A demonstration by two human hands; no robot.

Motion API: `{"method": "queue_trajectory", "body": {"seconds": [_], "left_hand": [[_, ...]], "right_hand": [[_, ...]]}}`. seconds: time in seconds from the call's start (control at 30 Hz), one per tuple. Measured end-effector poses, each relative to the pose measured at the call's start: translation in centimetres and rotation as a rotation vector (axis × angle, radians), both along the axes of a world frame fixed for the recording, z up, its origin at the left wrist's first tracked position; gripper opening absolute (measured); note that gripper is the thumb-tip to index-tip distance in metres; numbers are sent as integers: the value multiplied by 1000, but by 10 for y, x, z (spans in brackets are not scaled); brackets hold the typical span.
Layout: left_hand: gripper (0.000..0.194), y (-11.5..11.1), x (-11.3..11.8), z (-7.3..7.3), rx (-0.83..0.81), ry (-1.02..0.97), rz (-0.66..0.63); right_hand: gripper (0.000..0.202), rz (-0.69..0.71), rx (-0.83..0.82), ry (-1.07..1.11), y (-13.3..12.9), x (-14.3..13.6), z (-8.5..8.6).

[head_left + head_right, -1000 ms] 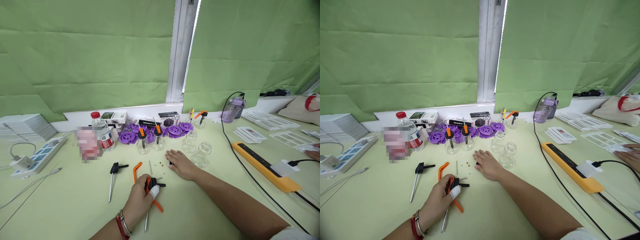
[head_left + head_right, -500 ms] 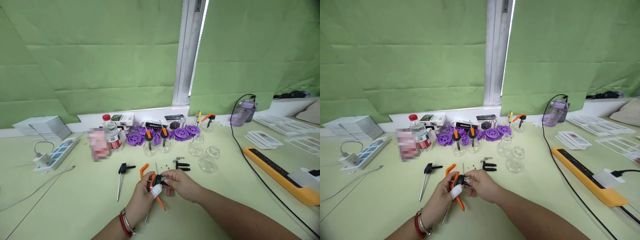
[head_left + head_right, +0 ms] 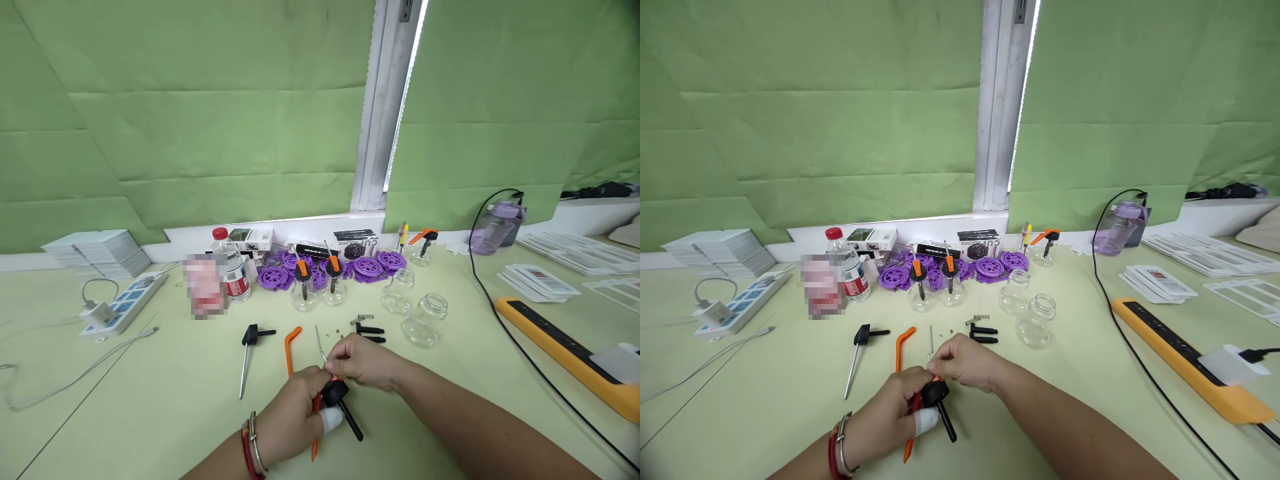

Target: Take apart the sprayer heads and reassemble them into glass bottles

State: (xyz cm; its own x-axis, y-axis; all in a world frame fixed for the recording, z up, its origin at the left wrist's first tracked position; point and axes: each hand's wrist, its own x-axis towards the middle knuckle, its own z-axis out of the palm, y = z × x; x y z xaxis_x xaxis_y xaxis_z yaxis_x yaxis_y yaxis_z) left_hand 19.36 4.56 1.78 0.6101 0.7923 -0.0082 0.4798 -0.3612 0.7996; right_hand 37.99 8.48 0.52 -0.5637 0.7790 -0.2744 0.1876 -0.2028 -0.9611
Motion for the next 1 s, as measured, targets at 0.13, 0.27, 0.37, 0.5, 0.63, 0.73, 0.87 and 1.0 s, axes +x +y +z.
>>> {"method": "queue_trajectory", "body": {"seconds": [0.13, 0.27, 0.37, 0.5, 0.63, 0.73, 0.87, 1.0], "left_hand": [[7, -4, -2, 6, 50, 55, -82], [7, 3, -12, 15, 22, 91, -128], [13, 18, -28, 21, -11, 70, 92], [23, 36, -48, 21, -32, 22, 368], [25, 38, -47, 12, 11, 53, 407], [23, 35, -40, 5, 93, 85, 410], [23, 36, -42, 3, 168, 129, 438], [27, 46, -50, -4, 242, 285, 575]], "right_hand": [[25, -174, -5, -95, 11, -21, -4], [21, -287, 500, -217, 32, -29, -9], [22, -12, 959, -529, 40, -29, -15], [25, 251, 1137, -805, 36, -29, -17], [33, 22, 879, -473, 20, -34, -11], [38, -84, 416, -160, 12, -39, -10], [29, -311, 216, -36, 18, -34, -12], [30, -595, 252, 4, 30, -12, -8]]}}
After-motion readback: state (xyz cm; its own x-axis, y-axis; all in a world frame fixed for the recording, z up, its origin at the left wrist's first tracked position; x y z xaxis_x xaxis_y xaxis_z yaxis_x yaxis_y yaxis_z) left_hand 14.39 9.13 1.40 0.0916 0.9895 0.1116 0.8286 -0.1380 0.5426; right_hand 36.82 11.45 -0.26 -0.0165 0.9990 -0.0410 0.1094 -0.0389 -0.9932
